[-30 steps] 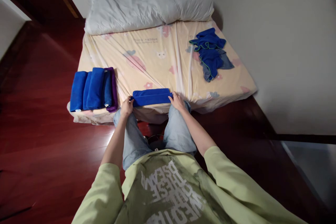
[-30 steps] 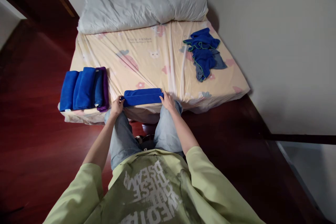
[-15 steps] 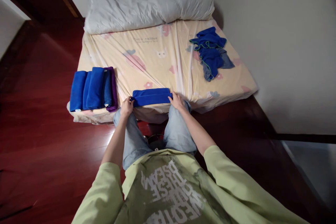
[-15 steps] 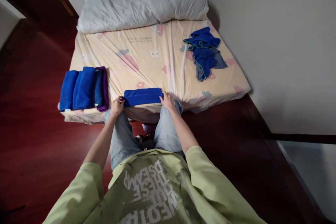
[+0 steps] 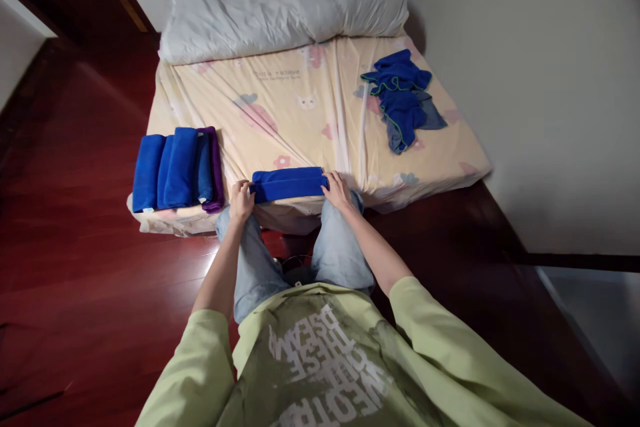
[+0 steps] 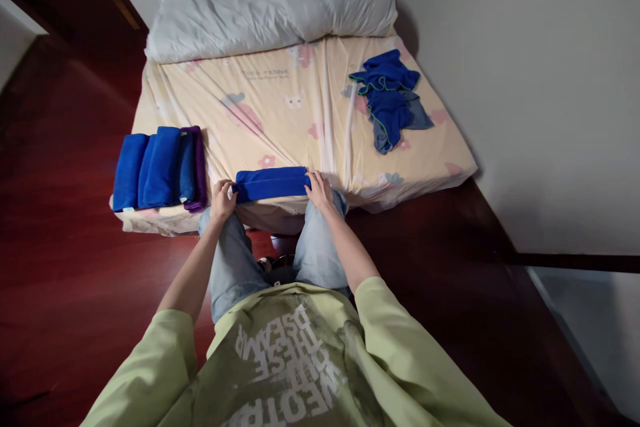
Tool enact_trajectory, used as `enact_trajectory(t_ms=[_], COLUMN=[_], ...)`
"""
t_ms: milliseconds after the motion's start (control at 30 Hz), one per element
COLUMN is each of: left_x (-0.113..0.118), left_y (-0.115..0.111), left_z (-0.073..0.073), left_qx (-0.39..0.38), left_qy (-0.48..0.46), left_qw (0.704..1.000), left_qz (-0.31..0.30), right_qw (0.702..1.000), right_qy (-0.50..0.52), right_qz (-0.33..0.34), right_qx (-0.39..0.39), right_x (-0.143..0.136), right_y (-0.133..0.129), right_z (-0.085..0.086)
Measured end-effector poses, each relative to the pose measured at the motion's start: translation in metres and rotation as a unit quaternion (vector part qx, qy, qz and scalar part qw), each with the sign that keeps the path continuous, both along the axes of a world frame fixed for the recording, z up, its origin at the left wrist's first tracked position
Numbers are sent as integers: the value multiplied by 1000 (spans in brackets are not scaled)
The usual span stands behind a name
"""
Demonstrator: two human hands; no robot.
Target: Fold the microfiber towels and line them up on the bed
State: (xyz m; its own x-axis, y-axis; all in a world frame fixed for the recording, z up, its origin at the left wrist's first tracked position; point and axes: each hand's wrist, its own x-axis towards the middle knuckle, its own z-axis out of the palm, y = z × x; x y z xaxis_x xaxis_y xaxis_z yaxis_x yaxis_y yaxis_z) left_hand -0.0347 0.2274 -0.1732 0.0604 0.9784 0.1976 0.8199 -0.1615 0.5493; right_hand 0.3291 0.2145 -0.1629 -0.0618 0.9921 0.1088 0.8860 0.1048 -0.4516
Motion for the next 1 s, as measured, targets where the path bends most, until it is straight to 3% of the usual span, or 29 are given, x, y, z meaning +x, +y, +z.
enact_trajectory(t_ms=[200, 600, 833, 1000], left_x=[1, -1, 1, 0], left_y=[-2, 0, 4, 4], left_z=[3, 2, 4, 6], left_qx=[-4, -97, -94, -102], left_qy=[-6, 77, 33, -26], left_qw=[997, 986, 992, 994], left_qz=[-79, -108, -74, 11], right_qw=[997, 994, 997, 997], right_qy=[20, -19, 23, 36], right_qz=[72, 86, 53, 1], right_qx=[20, -59, -49, -69], right_x=[2, 3, 2, 1], right_y=[-1, 4, 7, 8], right_z=[-1, -12, -6, 2])
